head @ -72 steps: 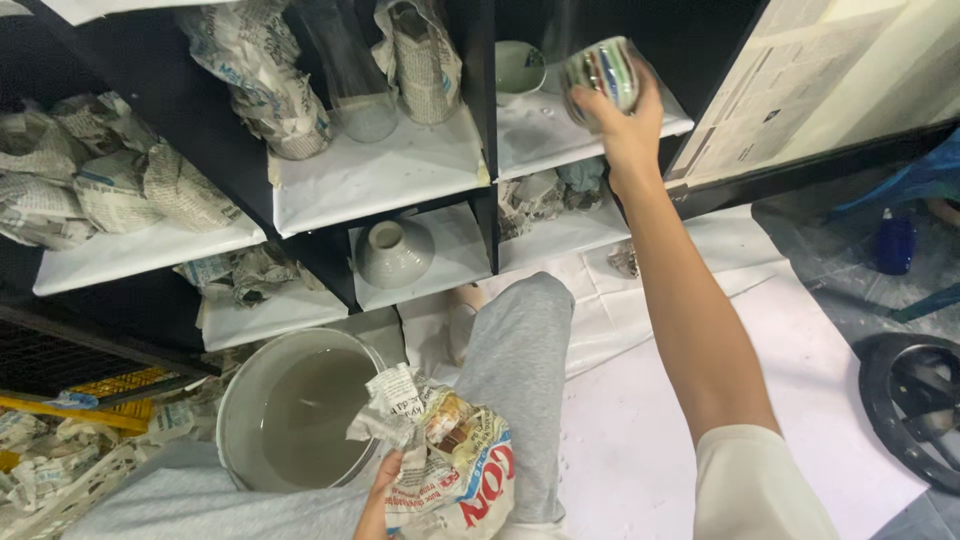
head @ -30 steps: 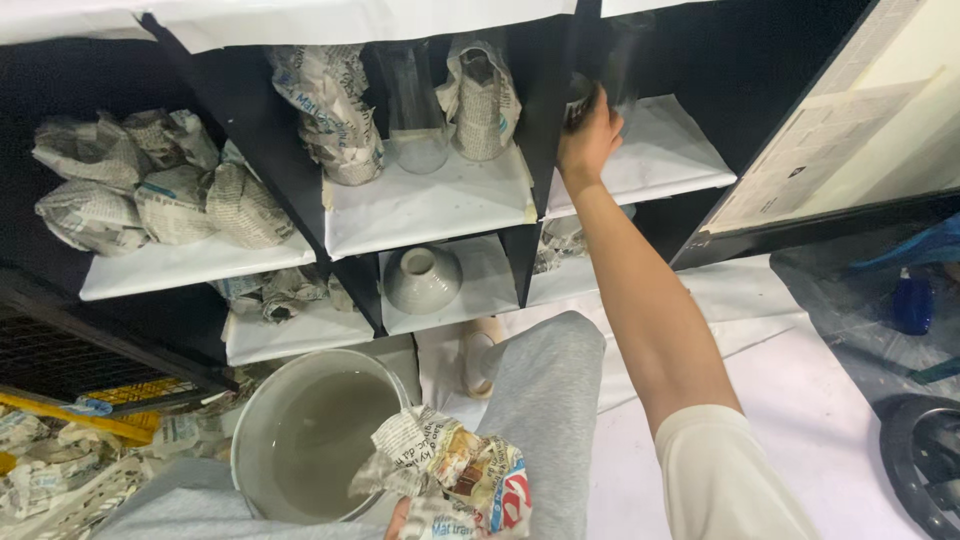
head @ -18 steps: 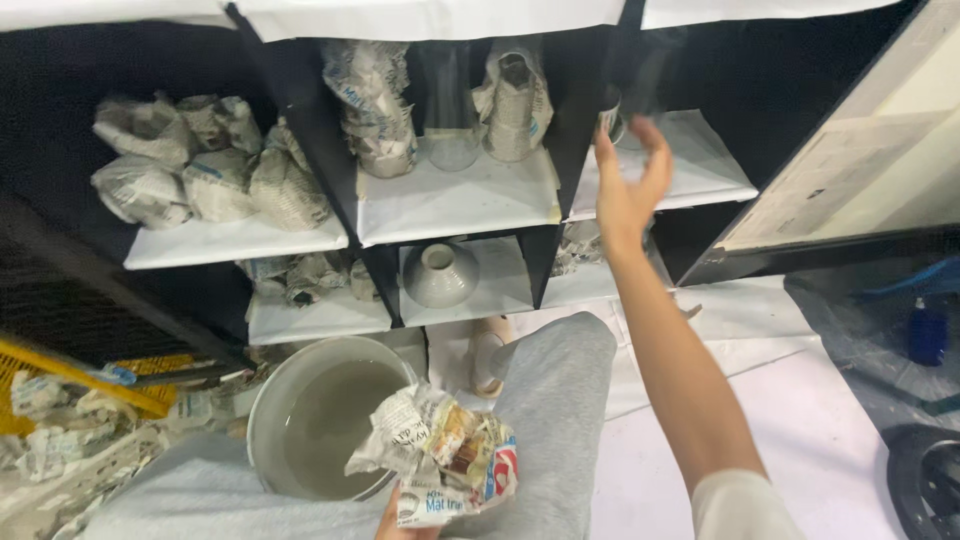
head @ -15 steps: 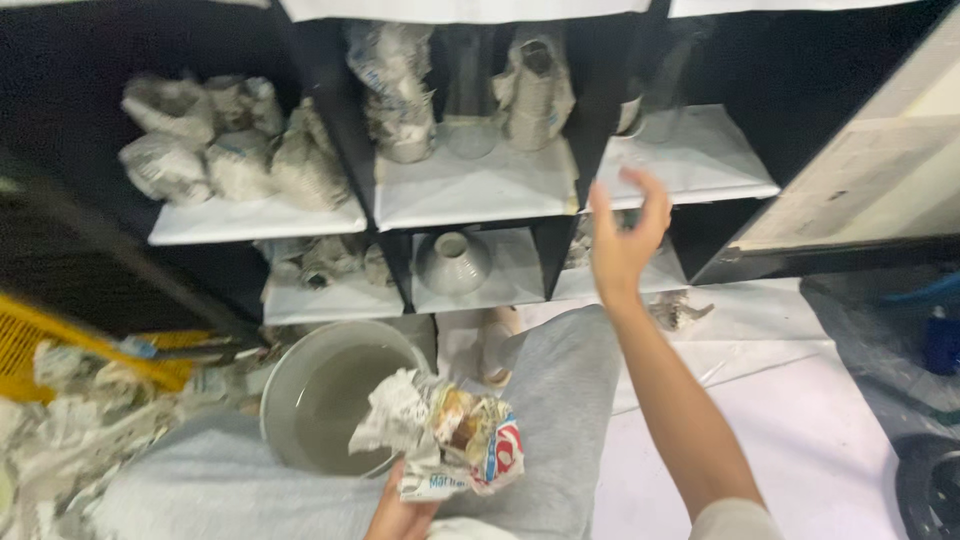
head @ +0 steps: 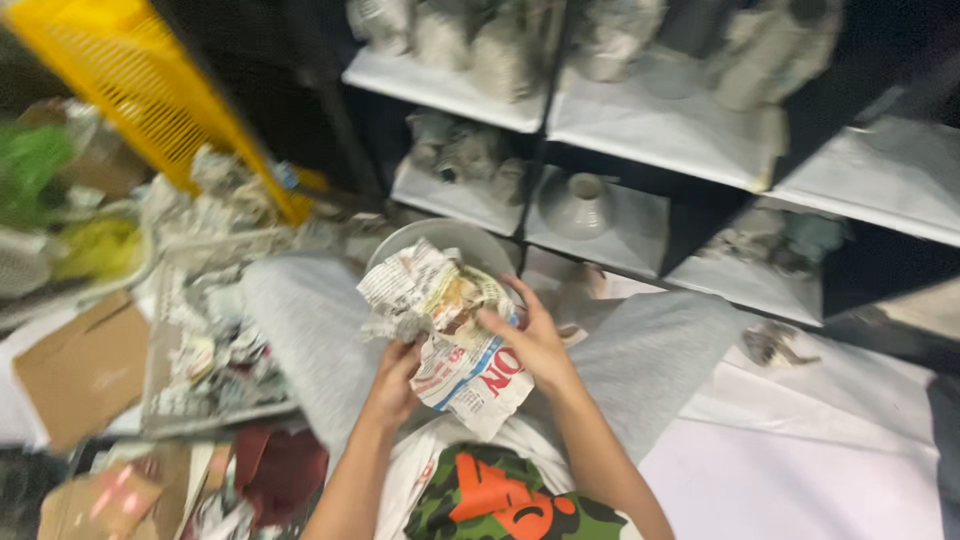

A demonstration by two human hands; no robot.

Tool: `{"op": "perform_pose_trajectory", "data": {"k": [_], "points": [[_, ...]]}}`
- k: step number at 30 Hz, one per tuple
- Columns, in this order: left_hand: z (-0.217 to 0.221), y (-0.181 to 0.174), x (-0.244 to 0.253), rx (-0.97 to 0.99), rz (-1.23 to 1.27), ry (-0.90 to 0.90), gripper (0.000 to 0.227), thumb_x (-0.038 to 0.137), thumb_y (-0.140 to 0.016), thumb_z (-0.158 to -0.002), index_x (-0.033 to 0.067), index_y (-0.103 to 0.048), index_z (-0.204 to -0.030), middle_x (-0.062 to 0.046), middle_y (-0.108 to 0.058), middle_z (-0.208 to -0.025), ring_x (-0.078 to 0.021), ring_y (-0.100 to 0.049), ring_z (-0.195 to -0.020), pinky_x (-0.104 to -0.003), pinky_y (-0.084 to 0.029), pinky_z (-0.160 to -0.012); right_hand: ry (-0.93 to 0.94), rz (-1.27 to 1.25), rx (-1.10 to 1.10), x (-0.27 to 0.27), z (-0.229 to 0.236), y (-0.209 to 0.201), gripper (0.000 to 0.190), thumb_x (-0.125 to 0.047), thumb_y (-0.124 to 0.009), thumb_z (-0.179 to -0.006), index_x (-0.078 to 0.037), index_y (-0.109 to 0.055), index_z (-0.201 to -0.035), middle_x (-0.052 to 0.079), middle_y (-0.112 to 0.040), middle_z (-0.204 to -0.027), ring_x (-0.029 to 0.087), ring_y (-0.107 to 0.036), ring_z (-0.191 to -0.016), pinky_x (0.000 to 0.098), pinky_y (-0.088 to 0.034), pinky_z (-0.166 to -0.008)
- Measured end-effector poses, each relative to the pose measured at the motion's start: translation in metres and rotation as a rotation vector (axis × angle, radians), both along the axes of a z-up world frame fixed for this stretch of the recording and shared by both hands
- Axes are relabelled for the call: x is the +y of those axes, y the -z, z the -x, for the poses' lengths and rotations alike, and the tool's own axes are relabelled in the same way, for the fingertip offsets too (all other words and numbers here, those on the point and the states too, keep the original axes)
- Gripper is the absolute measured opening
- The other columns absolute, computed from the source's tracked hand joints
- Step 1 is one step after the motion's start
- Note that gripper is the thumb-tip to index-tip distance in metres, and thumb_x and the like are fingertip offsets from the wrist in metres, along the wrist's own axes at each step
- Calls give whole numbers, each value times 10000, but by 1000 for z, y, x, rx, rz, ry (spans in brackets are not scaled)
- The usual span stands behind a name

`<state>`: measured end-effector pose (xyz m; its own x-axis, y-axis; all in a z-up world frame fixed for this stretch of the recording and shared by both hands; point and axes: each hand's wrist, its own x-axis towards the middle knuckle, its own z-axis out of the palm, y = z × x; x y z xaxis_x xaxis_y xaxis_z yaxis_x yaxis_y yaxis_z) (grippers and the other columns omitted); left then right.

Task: The person sits on the floor and wraps small ceramic items, including a glass and a cup, with newspaper. They fold the newspaper around each item and place the wrapped objects onto a nearby shelf.

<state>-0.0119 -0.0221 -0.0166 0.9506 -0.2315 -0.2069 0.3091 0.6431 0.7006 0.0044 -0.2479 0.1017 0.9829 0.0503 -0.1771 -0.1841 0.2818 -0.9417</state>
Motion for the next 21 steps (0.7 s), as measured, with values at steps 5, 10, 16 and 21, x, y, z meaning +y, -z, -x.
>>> {"op": "perform_pose_trajectory", "data": {"k": [5,10,16,21], "points": [[13,4,36,69,179,-38,459,192,-582,-964,-43,-533,-1355,-180,-667,-1305,-288,-648,-1204,-443,-499,-1061,73,6,-125,22,9,58,518,-33,-775,-878,57,-594,-1355,144,-745,-1132,156,-717,-943,276,-596,-805],[32,-9,46,94,-138,-107,459,248,-636,-937,79,-524,-1348,-81,-668,-1296,-218,-639,-1199,-404,-500,-1057,144,304,-355,26,9,90,396,-33,-770,-937,48,-647,-1305,137,-747,-1105,125,-680,-953,249,-562,-816],[24,-40,14,27,-206,-325,357,71,-732,-912,-12,-643,-1247,-122,-707,-1192,-233,-667,-1059,-392,-538,-947,129,260,-71,26,3,81,756,-141,-795,-818,-68,-401,-1459,112,-618,-1201,134,-642,-953,301,-576,-710],[33,-44,9,198,128,-396,413,75,-711,-904,-44,-611,-1286,-153,-725,-1224,-263,-704,-1100,-418,-565,-987,-97,-174,398,14,-5,86,656,-233,-761,-882,-18,-477,-1433,171,-695,-1231,213,-724,-1023,348,-613,-829]]}}
